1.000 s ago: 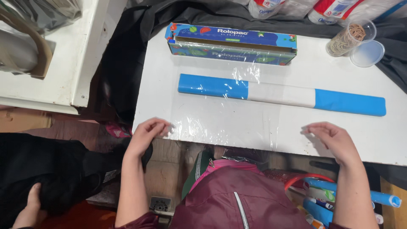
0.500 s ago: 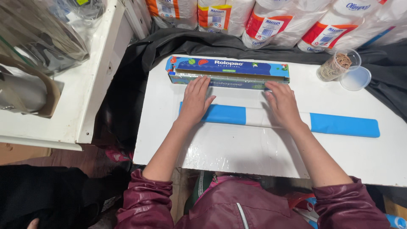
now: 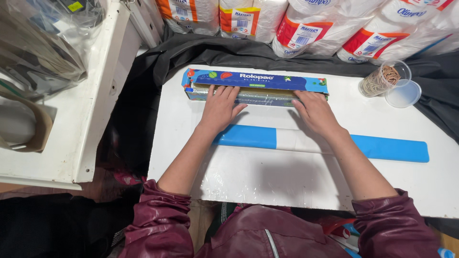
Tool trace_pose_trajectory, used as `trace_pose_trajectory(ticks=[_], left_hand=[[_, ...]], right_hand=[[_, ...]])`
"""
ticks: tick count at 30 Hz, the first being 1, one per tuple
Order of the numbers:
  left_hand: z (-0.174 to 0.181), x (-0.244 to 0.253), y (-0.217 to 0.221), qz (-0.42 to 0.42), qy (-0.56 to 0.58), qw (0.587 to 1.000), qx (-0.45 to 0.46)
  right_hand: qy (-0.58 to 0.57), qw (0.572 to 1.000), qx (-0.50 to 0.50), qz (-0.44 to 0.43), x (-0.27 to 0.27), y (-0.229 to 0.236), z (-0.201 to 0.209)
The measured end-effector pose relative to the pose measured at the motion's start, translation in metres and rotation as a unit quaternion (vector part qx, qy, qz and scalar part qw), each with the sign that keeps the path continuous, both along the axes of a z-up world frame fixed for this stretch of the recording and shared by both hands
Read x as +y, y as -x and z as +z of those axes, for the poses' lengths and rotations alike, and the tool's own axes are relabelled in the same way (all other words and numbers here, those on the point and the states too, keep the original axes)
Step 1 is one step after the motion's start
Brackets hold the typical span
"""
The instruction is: The person wraps a blue and white cylinder in plastic wrap, pulling the film from a box and smoothing it over the object by hand.
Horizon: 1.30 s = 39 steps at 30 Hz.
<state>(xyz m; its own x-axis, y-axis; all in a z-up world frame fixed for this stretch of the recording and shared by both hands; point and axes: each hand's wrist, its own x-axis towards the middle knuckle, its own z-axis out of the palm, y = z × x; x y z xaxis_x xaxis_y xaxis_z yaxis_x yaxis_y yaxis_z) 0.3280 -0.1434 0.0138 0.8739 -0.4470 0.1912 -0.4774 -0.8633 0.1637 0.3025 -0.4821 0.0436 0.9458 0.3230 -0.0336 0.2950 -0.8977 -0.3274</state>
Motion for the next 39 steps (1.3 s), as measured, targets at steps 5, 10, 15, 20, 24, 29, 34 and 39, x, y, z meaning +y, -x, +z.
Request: trace_pose_trajectory(ticks=[5, 10, 15, 20, 24, 29, 34, 39], left_hand=[[0.012, -0.001, -0.009, -0.015, -0.020, 1.000, -0.018], [0.003, 0.000, -0.023, -0.012, -0.021, 1.000, -0.012], [-0.011, 0.011, -0.042, 0.019, 0.021, 1.000, 0.005], [-0.024, 0.042, -0.062, 0.104, 0.037, 0.994, 0.017], [0.002, 0.060, -0.062, 0.181, -0.043, 0.982, 0.036], [0.040, 0.052, -0.051, 0.246, -0.073, 0.959, 0.122], [0.040, 0.041, -0.048, 0.282, -0.135, 0.942, 0.126], [0.023, 0.038, -0.059, 0.262, -0.149, 0.947, 0.110]], right_hand=[[0.026, 0.998, 0.045, 0.024, 0.008, -0.008, 0.033], [-0.005, 0.992, 0.125, -0.014, 0.015, -0.022, 0.055], [0.079, 0.992, 0.087, -0.046, 0.009, -0.051, 0.032], [0.176, 0.982, 0.002, -0.071, -0.024, -0.058, 0.014], [0.185, 0.972, 0.029, -0.139, -0.031, -0.057, 0.025], [0.163, 0.970, 0.079, -0.165, -0.024, -0.060, 0.031], [0.184, 0.969, 0.062, -0.151, -0.023, -0.062, 0.031], [0.212, 0.973, 0.042, -0.078, 0.004, -0.057, 0.048]])
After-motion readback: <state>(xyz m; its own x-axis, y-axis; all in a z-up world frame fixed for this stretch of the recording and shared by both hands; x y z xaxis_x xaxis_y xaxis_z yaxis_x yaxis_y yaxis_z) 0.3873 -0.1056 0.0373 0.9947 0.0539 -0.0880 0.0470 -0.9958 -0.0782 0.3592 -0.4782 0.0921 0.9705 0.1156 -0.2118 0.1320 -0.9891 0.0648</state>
